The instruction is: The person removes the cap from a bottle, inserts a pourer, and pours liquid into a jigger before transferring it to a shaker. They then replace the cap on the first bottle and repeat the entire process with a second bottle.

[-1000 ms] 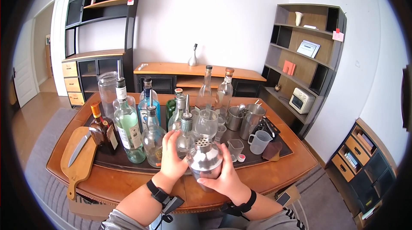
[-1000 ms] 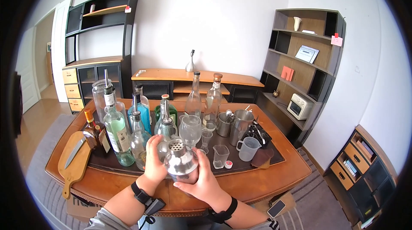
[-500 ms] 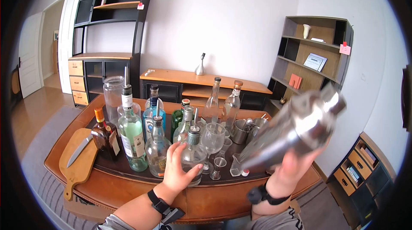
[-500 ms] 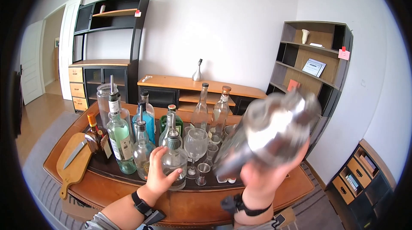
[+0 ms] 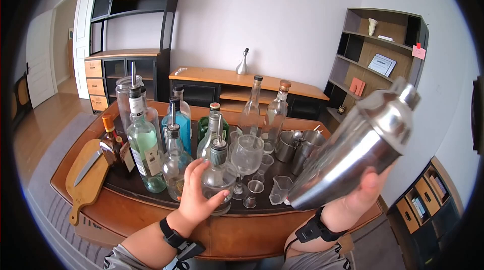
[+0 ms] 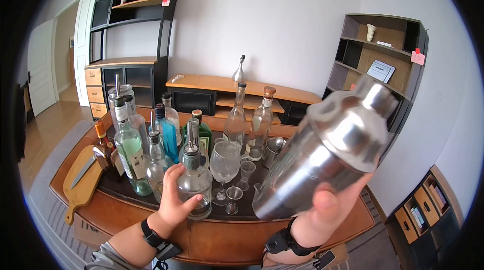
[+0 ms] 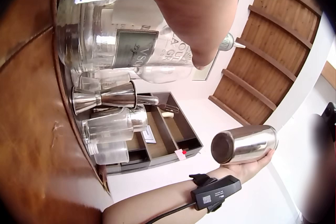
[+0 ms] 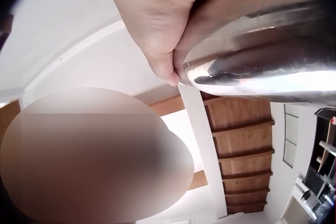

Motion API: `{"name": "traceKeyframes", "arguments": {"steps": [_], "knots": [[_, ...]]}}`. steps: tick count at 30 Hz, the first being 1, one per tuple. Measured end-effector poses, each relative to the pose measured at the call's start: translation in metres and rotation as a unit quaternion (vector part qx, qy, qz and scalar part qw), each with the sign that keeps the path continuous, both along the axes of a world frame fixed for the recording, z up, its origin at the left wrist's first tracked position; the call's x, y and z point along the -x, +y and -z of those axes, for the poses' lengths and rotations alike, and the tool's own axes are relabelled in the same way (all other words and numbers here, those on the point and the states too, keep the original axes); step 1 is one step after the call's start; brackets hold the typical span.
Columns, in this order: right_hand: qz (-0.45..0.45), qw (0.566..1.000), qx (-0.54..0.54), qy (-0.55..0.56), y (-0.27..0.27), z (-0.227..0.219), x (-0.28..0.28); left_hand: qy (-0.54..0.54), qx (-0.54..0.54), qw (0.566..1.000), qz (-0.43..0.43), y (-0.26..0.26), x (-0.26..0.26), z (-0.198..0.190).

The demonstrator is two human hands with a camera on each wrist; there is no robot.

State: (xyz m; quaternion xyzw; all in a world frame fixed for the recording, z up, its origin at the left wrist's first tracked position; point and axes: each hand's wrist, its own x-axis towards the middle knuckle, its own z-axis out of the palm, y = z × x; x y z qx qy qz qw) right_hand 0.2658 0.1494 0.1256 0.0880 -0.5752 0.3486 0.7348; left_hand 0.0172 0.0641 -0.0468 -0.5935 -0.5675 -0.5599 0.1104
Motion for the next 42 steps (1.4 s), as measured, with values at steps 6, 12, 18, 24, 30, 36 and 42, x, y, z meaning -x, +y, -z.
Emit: {"name": "traceKeyframes", "arguments": {"steps": [6, 12, 18, 24, 30, 36, 42], "knots": [[0.224, 0.966, 0.114, -0.056, 0.042, 0.000, -0.001, -0.018, 0.012, 1.000, 0.007, -0.001, -0.002, 0.000], [0.151, 0.986, 0.051, 0.056, 0.040, 0.003, -0.011, -0.015, 0.004, 1.000, 0.004, 0.002, 0.001, 0.002], [0.065, 0.998, 0.027, 0.000, 0.021, 0.000, -0.023, -0.003, 0.001, 1.000, 0.002, 0.003, 0.003, 0.001], [0.252, 0.960, 0.117, -0.021, 0.053, 0.001, -0.016, -0.011, 0.009, 1.000, 0.004, 0.001, 0.002, 0.003], [0.114, 0.993, 0.023, 0.035, 0.024, 0.001, -0.015, -0.018, 0.006, 1.000, 0.016, 0.003, 0.004, 0.004], [0.124, 0.990, 0.071, 0.002, 0.029, 0.002, -0.013, -0.023, 0.011, 0.999, 0.021, 0.003, 0.004, 0.003], [0.229, 0.967, 0.109, -0.010, 0.041, 0.000, -0.004, -0.021, 0.011, 1.000, 0.018, 0.001, 0.002, 0.004]]}}
